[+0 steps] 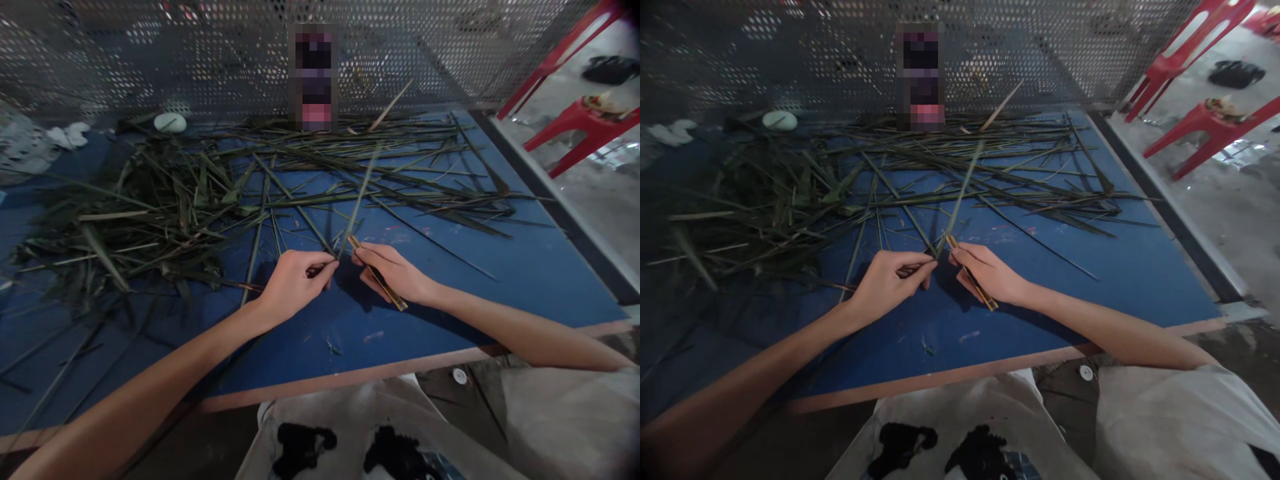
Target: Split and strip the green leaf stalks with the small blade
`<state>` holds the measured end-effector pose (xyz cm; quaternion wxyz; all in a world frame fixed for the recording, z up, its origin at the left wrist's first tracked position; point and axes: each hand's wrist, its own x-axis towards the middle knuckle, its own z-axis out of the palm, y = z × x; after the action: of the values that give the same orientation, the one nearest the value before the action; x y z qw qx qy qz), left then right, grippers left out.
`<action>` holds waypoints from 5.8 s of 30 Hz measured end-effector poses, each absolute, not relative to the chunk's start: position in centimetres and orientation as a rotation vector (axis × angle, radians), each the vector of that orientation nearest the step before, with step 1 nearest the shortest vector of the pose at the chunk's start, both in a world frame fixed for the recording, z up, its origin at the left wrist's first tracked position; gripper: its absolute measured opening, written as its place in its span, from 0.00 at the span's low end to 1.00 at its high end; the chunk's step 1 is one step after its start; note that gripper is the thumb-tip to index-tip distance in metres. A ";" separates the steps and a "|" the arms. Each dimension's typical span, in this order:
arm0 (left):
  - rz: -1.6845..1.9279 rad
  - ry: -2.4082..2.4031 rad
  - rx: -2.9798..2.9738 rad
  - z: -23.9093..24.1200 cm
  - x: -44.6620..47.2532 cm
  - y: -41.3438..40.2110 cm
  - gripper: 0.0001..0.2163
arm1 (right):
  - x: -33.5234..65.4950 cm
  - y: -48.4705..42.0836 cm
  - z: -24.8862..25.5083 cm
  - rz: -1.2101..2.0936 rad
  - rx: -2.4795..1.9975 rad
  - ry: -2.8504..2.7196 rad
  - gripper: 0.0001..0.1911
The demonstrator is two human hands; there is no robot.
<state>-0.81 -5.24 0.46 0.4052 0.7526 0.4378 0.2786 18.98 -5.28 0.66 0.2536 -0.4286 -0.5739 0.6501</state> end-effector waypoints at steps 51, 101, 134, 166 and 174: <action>0.604 1.099 1.645 0.8 -1.1 -4.8 0.18 | 19.1 -4.7 0.7 1.633 -1.088 -1.274 0.14; 0.890 1.282 2.267 0.7 -2.0 -4.4 0.15 | 19.8 -5.1 1.0 1.228 -1.210 -1.848 0.21; 0.924 1.405 2.600 0.6 -1.4 -5.7 0.12 | 19.1 -5.9 0.3 1.206 -1.215 -1.985 0.20; 0.498 1.110 1.800 2.1 -1.7 -4.3 0.15 | 18.8 -5.5 0.1 1.509 -1.197 -1.750 0.21; 0.668 1.191 2.137 1.5 -1.6 -4.5 0.15 | 18.9 -5.5 0.3 1.562 -1.224 -1.786 0.22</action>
<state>-1.62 -4.54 1.46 0.2979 0.8044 0.4484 0.2512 18.88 -5.54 0.32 0.2337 -0.4457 -0.6505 0.5688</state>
